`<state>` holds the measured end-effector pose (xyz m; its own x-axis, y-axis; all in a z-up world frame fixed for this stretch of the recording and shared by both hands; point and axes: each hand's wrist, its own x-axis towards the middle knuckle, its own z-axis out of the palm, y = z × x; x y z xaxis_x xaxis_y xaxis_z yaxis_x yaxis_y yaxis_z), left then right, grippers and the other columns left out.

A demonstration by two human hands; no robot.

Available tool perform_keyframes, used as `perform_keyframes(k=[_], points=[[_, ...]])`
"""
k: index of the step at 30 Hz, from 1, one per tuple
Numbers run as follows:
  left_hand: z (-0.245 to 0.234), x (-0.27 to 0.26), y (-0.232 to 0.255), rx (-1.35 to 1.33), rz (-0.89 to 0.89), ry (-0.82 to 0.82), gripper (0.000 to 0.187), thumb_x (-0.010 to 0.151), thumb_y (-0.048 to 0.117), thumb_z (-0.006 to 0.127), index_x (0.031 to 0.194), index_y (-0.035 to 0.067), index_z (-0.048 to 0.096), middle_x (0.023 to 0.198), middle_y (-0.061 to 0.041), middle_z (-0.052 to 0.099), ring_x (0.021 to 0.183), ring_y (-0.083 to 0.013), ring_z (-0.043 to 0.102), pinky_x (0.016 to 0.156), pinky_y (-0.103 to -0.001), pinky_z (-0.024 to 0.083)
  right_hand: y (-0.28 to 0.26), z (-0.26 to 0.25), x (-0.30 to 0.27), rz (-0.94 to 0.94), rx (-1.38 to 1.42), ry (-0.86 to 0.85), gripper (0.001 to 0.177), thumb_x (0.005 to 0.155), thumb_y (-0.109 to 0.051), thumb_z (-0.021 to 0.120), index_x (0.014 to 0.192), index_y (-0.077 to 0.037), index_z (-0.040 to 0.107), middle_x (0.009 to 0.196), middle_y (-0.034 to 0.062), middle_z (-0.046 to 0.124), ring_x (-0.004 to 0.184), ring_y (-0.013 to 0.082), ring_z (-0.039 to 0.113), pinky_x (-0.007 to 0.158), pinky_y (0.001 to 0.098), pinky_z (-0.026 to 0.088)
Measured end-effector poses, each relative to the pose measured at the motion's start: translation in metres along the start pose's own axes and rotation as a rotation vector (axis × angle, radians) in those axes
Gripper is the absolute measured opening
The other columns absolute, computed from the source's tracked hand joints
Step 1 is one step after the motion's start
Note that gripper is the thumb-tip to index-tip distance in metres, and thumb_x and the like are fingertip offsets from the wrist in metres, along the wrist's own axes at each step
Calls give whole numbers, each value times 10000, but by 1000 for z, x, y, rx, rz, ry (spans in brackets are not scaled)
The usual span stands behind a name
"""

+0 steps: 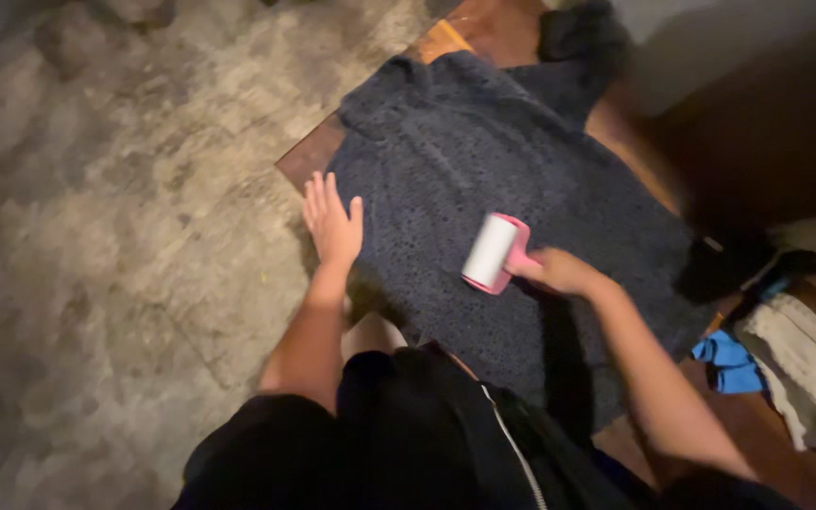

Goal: The person uses a pink lint roller to clean a dark gray knitted sweater laid out on a wooden table. They repeatedly roll the tool over the fabric surface, occasionally adjusting the sweater's position to access different areas.

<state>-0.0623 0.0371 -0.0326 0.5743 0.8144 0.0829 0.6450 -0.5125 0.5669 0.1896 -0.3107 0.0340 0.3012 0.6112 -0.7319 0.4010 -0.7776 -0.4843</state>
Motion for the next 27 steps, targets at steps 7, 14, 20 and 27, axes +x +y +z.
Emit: perform_keyframes(k=[7, 14, 20, 27], points=[[0, -52, -127, -361, -364, -269, 802, 967, 240, 647, 1593, -11, 214, 1397, -244, 600, 1278, -351, 575, 1106, -420, 432, -165, 61, 62, -65, 16, 228, 784, 908, -755, 330, 1211, -171, 757, 1154, 182, 719, 1123, 416, 640, 965, 499, 479], [30, -27, -152, -653, -335, -223, 821, 888, 188, 711, 1594, 62, 311, 1241, -205, 600, 1083, -288, 642, 914, -395, 527, 23, 29, -46, 301, 210, 45, 794, 884, -745, 517, 755, 7, 738, 588, 54, 583, 515, 177, 522, 501, 355, 399], [32, -8, -149, -378, -321, -545, 357, 899, 288, 772, 997, -16, 614, 930, -209, 671, 843, -267, 626, 785, -404, 512, 8, 31, -26, 278, 116, 35, 781, 873, -747, 478, 790, -28, 771, 601, 57, 599, 546, 187, 540, 535, 362, 441], [17, -15, -156, -404, -182, -489, 305, 889, 278, 758, 903, 18, 599, 803, -159, 634, 728, -267, 605, 693, -418, 495, -248, 64, 117, 51, -138, 188, 788, 854, -817, 384, 1140, -197, 777, 1124, 171, 744, 1088, 388, 678, 943, 499, 501]])
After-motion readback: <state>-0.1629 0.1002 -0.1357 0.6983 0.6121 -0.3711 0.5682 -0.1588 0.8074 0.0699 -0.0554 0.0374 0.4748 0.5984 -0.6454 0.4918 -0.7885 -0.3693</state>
